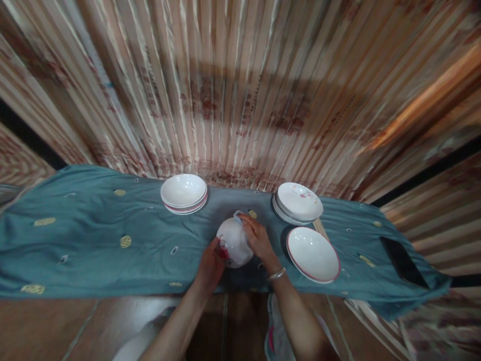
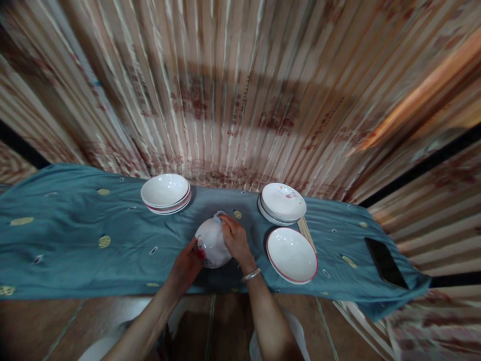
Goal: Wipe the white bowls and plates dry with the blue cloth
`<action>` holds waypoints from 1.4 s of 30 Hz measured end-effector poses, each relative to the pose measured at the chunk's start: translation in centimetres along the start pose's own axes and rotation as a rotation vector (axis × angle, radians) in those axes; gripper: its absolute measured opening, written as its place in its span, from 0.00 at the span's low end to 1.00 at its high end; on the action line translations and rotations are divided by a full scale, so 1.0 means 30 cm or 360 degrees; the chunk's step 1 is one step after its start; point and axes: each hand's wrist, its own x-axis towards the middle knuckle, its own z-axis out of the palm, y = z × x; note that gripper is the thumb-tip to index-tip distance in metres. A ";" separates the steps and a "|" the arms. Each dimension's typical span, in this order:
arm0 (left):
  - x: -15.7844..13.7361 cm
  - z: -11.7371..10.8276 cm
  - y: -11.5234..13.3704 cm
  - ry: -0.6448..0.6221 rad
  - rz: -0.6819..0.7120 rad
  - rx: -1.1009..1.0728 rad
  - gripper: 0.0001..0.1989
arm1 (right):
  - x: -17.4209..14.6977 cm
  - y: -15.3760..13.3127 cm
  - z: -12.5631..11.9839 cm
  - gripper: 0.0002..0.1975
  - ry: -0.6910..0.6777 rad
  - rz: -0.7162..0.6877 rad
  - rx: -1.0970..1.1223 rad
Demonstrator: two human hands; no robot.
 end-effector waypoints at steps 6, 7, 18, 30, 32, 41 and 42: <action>-0.023 0.011 0.023 0.0158 -0.0105 -0.0005 0.14 | -0.042 0.061 0.033 0.21 0.0136 0.0101 0.0090; -0.023 0.010 0.025 0.0184 -0.0120 0.0000 0.14 | -0.051 0.068 0.040 0.22 0.0153 0.0118 0.0096; 0.022 -0.056 0.017 0.0170 -0.0203 0.0008 0.16 | -0.189 0.064 0.100 0.26 0.0289 0.0138 -0.0140; 0.041 -0.077 0.007 0.0231 -0.0170 -0.0022 0.14 | -0.389 0.007 0.116 0.38 0.0028 -0.0028 -0.0661; 0.041 -0.081 0.007 0.0233 -0.0175 -0.0029 0.14 | -0.419 -0.004 0.112 0.39 -0.0040 -0.0074 -0.0727; 0.039 -0.079 0.000 0.0179 -0.0098 -0.0019 0.18 | -0.522 -0.015 0.116 0.46 -0.0245 -0.0265 -0.0961; 0.033 -0.070 -0.001 0.0174 -0.0083 -0.0005 0.19 | -0.527 -0.012 0.116 0.46 -0.0260 -0.0290 -0.0977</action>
